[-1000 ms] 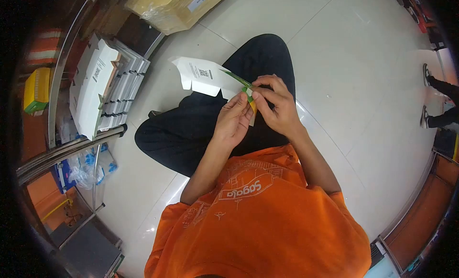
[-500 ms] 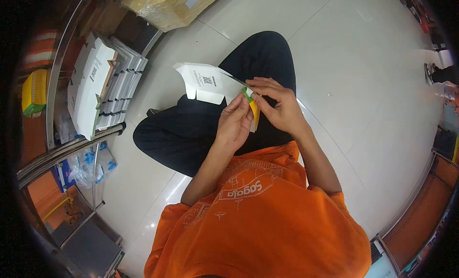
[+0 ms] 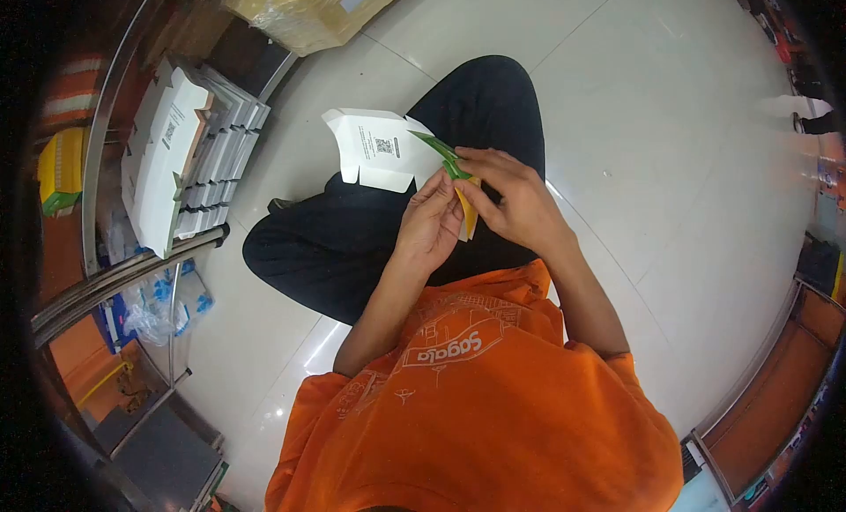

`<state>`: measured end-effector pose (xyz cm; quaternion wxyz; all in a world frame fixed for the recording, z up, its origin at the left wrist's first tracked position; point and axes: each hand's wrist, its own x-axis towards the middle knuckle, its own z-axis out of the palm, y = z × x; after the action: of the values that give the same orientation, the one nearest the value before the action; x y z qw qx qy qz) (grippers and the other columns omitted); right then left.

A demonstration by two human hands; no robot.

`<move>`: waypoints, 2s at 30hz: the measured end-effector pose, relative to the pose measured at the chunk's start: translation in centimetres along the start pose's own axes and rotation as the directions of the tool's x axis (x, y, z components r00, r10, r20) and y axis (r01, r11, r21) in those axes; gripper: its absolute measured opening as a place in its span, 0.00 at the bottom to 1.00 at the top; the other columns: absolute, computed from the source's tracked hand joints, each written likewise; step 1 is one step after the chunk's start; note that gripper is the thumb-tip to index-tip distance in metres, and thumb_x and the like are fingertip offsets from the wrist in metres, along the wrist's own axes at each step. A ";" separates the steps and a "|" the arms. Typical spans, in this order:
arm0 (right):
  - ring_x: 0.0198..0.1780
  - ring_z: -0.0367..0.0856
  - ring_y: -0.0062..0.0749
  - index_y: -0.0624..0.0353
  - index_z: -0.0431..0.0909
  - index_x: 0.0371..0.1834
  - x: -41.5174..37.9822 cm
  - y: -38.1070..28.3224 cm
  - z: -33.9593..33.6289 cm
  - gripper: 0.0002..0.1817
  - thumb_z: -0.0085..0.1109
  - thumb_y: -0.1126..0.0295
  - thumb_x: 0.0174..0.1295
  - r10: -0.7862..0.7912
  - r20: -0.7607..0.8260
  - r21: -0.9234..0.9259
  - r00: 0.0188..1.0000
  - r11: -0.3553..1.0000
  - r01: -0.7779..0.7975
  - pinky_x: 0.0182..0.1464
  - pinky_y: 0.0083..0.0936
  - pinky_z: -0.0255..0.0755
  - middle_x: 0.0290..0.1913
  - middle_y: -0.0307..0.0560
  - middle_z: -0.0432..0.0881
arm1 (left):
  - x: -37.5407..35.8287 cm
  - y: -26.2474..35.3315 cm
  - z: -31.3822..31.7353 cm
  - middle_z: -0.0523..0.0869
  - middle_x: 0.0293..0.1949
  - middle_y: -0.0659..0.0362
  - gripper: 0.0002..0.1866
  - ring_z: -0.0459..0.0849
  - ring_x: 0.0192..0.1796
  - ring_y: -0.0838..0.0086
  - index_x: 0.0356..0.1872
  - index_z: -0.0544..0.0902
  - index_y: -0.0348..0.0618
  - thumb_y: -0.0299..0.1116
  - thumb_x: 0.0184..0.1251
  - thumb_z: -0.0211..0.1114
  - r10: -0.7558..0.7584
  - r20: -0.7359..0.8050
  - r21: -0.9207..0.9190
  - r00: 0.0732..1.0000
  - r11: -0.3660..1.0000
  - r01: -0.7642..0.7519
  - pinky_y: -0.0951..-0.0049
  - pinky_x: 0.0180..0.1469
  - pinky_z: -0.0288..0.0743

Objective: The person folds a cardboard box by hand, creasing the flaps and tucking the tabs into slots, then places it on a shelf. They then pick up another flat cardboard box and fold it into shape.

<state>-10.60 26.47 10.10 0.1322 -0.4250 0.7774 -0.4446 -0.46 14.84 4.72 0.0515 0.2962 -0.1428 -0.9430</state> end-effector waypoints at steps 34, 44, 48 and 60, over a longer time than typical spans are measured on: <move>0.54 0.81 0.30 0.70 0.83 0.42 -5.2 4.3 6.3 0.06 0.61 0.80 0.64 0.505 -0.124 0.686 0.854 0.666 -0.293 0.53 0.23 0.79 0.58 0.52 0.79 | 1.4 -1.2 -3.4 0.84 0.45 0.52 0.27 0.85 0.46 0.72 0.69 0.66 0.39 0.22 0.70 0.61 0.167 0.111 0.451 0.980 0.870 -0.199 0.71 0.52 0.80; 0.53 0.82 0.30 0.70 0.83 0.41 -5.2 3.6 7.6 0.05 0.59 0.82 0.65 0.452 -0.211 0.560 0.867 0.783 -0.272 0.52 0.23 0.81 0.59 0.53 0.78 | 1.9 -2.2 -3.4 0.84 0.38 0.55 0.21 0.85 0.44 0.74 0.61 0.71 0.35 0.16 0.68 0.59 0.369 0.124 0.730 0.921 0.595 -0.336 0.76 0.48 0.78; 0.53 0.82 0.31 0.70 0.81 0.39 -5.3 4.2 8.0 0.03 0.60 0.82 0.64 0.407 -0.248 0.495 0.879 0.833 -0.246 0.53 0.24 0.81 0.59 0.53 0.78 | 2.5 -2.5 -3.8 0.83 0.42 0.54 0.19 0.84 0.44 0.74 0.58 0.72 0.35 0.16 0.68 0.59 0.415 0.143 0.668 0.899 0.629 -0.397 0.76 0.47 0.78; 0.53 0.84 0.45 0.64 0.71 0.30 -4.6 4.2 7.7 0.10 0.66 0.82 0.52 -0.104 -0.208 -0.058 0.973 0.994 0.093 0.48 0.29 0.82 0.56 0.53 0.81 | 1.0 5.5 -1.2 0.79 0.48 0.49 0.33 0.81 0.51 0.65 0.58 0.73 0.35 0.57 0.68 0.59 0.271 -0.232 0.669 0.934 0.741 -0.049 0.64 0.50 0.81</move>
<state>-5.59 26.56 1.56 0.0168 -0.4166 0.7754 -0.4743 -0.50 9.10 4.91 0.0485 0.4278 -0.4780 -0.7656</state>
